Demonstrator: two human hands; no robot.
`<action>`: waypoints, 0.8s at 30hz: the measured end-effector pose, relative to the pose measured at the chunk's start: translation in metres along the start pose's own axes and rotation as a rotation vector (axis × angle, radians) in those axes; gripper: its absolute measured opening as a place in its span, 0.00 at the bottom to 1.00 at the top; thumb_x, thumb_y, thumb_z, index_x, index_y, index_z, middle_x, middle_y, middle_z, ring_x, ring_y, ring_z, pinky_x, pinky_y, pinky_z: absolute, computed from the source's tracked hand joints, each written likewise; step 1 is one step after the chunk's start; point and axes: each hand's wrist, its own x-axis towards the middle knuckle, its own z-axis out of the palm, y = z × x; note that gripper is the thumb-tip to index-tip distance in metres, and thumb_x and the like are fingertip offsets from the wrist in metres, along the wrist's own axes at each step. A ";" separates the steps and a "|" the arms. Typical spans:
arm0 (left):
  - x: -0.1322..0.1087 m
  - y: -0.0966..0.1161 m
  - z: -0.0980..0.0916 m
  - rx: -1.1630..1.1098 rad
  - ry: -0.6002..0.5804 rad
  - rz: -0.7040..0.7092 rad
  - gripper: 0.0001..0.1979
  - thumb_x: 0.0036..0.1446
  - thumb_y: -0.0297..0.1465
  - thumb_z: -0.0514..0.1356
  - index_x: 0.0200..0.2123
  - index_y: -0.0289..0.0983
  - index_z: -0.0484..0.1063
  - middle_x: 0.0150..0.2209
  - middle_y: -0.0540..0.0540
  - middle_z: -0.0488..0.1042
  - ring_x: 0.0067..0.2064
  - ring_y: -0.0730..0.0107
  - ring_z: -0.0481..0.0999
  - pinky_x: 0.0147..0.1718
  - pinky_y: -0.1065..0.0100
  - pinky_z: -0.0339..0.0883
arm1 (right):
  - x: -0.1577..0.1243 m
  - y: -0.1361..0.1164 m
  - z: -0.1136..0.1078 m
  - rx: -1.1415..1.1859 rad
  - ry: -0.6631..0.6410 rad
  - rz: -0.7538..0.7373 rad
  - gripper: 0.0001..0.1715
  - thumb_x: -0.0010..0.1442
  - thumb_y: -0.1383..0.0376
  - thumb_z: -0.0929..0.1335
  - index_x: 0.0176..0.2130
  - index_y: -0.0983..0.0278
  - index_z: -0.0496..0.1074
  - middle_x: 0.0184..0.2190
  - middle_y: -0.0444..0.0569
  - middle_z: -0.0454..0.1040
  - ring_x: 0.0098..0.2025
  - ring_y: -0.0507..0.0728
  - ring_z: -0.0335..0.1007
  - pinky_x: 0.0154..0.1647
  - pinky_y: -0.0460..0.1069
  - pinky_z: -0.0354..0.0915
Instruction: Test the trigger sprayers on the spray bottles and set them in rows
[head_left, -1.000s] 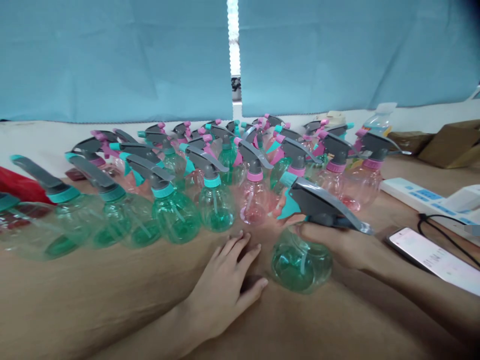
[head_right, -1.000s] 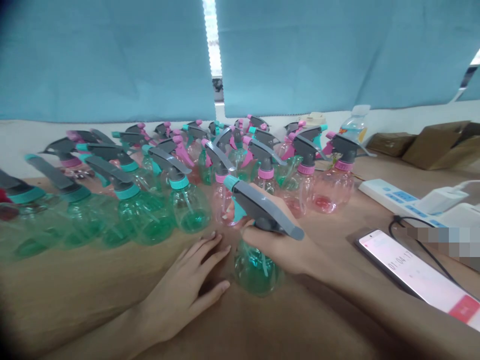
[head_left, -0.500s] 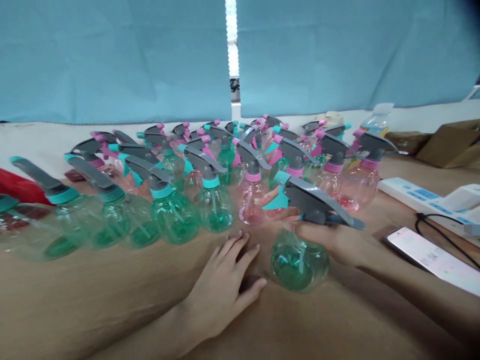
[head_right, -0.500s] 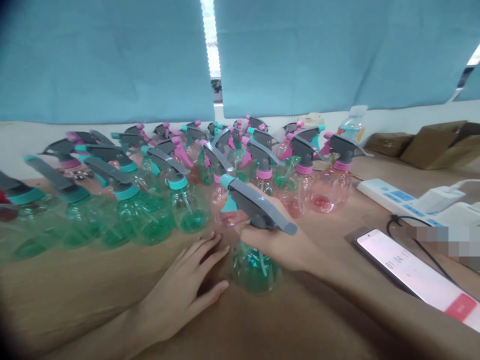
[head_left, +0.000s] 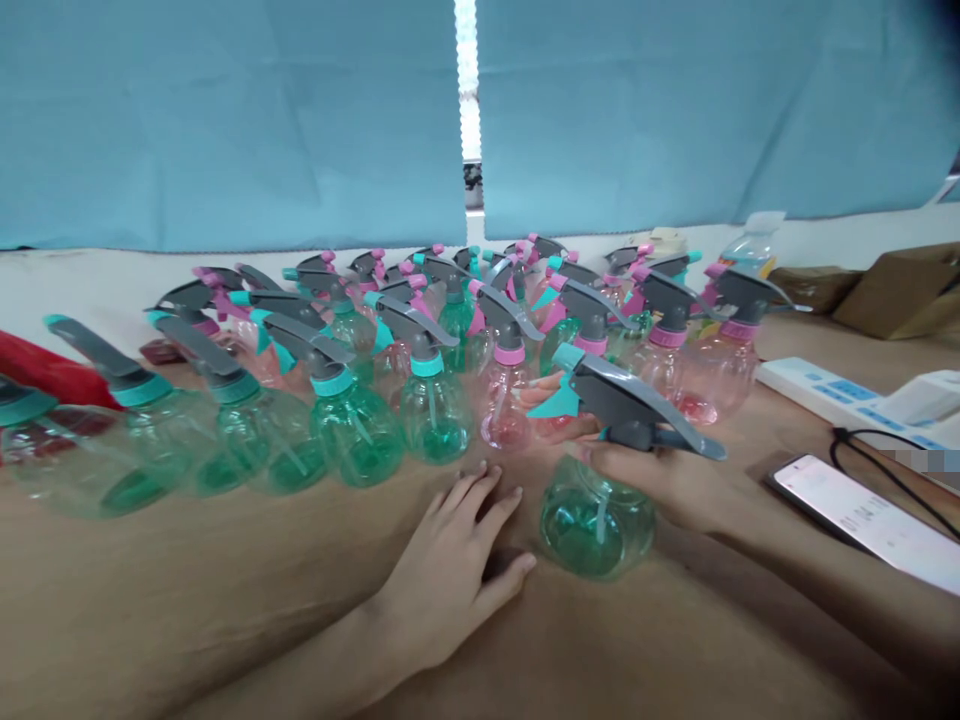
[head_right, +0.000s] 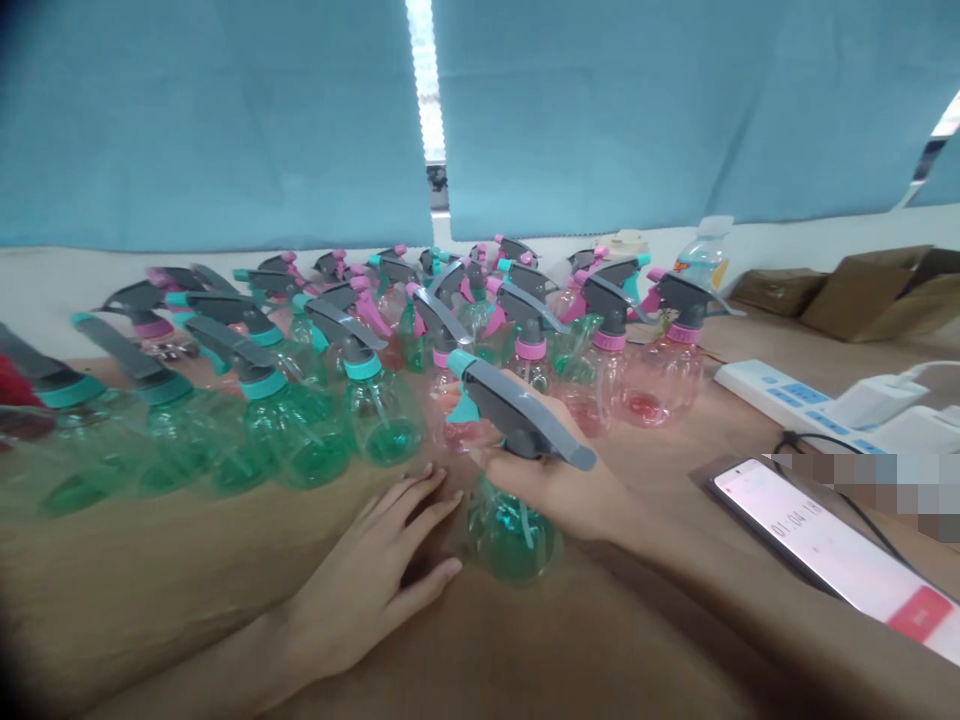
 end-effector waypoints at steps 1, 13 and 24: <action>0.000 0.000 0.000 -0.004 -0.001 -0.001 0.25 0.63 0.42 0.53 0.59 0.36 0.60 0.62 0.38 0.56 0.63 0.50 0.53 0.56 0.48 0.54 | 0.000 0.001 0.000 0.007 -0.008 0.004 0.05 0.50 0.65 0.66 0.31 0.58 0.71 0.20 0.42 0.69 0.26 0.57 0.69 0.30 0.53 0.66; -0.016 0.004 -0.009 -0.292 0.128 0.045 0.34 0.57 0.41 0.60 0.62 0.38 0.50 0.59 0.39 0.61 0.59 0.53 0.60 0.55 0.52 0.56 | -0.007 -0.019 0.020 0.086 0.006 0.000 0.06 0.51 0.59 0.69 0.32 0.57 0.72 0.28 0.44 0.75 0.35 0.59 0.72 0.36 0.54 0.69; -0.104 -0.010 -0.037 -0.333 0.238 -0.184 0.32 0.55 0.42 0.60 0.59 0.41 0.51 0.53 0.40 0.65 0.53 0.50 0.67 0.49 0.51 0.63 | -0.008 -0.053 0.118 0.316 -0.252 -0.183 0.20 0.55 0.62 0.68 0.49 0.58 0.66 0.47 0.48 0.72 0.47 0.56 0.72 0.50 0.53 0.67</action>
